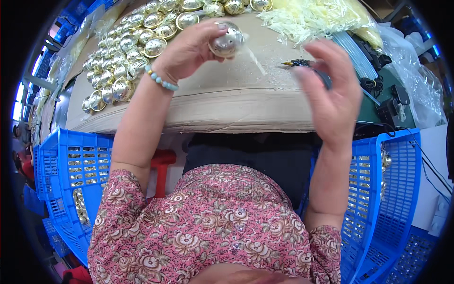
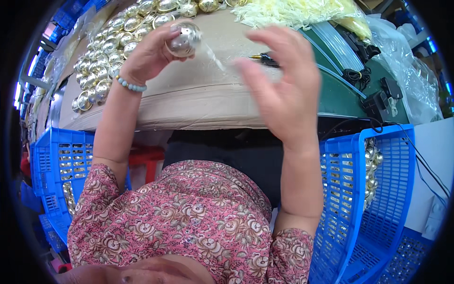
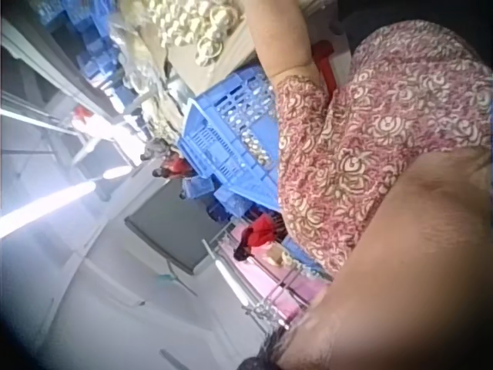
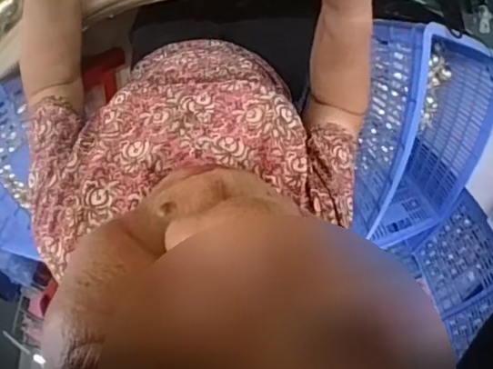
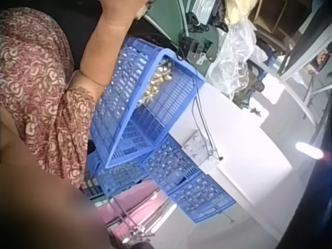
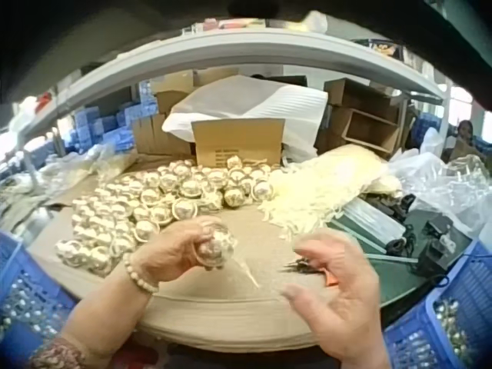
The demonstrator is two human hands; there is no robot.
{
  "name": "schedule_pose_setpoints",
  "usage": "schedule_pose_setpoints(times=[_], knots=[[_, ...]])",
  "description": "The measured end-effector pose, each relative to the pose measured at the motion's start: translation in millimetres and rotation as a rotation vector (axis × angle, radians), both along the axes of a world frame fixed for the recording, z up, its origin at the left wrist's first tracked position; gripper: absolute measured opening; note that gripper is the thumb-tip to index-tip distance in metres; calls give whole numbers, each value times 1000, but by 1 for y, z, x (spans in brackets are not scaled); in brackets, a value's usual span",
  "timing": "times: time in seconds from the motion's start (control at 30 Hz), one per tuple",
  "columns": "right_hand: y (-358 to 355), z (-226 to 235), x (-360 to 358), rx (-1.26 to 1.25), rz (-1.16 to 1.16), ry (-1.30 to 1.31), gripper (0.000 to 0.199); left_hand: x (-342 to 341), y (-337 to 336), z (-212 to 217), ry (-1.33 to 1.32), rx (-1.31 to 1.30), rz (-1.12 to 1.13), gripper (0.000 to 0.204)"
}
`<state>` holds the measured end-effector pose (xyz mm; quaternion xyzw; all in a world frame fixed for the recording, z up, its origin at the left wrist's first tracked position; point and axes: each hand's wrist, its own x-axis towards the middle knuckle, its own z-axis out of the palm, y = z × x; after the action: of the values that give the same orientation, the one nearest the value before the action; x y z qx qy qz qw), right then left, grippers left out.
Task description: Decorating gold-colored spheres by applying hot glue and attaching white ribbons to create holiday ornaments.
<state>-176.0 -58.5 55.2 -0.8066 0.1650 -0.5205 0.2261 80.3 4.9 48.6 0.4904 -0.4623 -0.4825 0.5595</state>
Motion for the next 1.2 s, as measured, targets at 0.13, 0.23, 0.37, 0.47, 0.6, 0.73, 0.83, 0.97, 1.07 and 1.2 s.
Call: schedule_pose_setpoints(times=[0.13, 0.23, 0.37, 0.47, 0.6, 0.73, 0.83, 0.97, 1.07, 1.2], knots=[[10, -3, 44, -145, 40, 89, 41, -27, 6, -12, 335, -3, -48, 30], [8, -23, 54, -80, -5, 75, 39, -51, 10, -19, 424, -60, -29, 33], [33, -27, 47, -155, 27, -2, 22, -53, 11, -35, 567, -85, -29, 30], [39, -20, 26, 311, 515, -133, 16, -50, 11, -38, 702, 1, -48, 28], [13, -22, 30, 367, 277, -268, 11, -58, 10, -30, 744, -9, -160, 29], [10, -37, 39, 238, 229, -150, 14, -68, 10, -32, 825, 4, -231, 32], [9, -43, 42, 136, 191, -234, 15, -70, 11, -34, 787, 5, -213, 32], [22, -36, 35, 624, 495, -423, 21, -66, 13, -38, 713, 42, -180, 30], [13, -37, 25, 635, 637, -470, 30, -68, 13, -35, 706, 73, -90, 29], [6, -53, 25, 680, 492, -409, 40, -65, 13, -43, 692, 46, -219, 39]])
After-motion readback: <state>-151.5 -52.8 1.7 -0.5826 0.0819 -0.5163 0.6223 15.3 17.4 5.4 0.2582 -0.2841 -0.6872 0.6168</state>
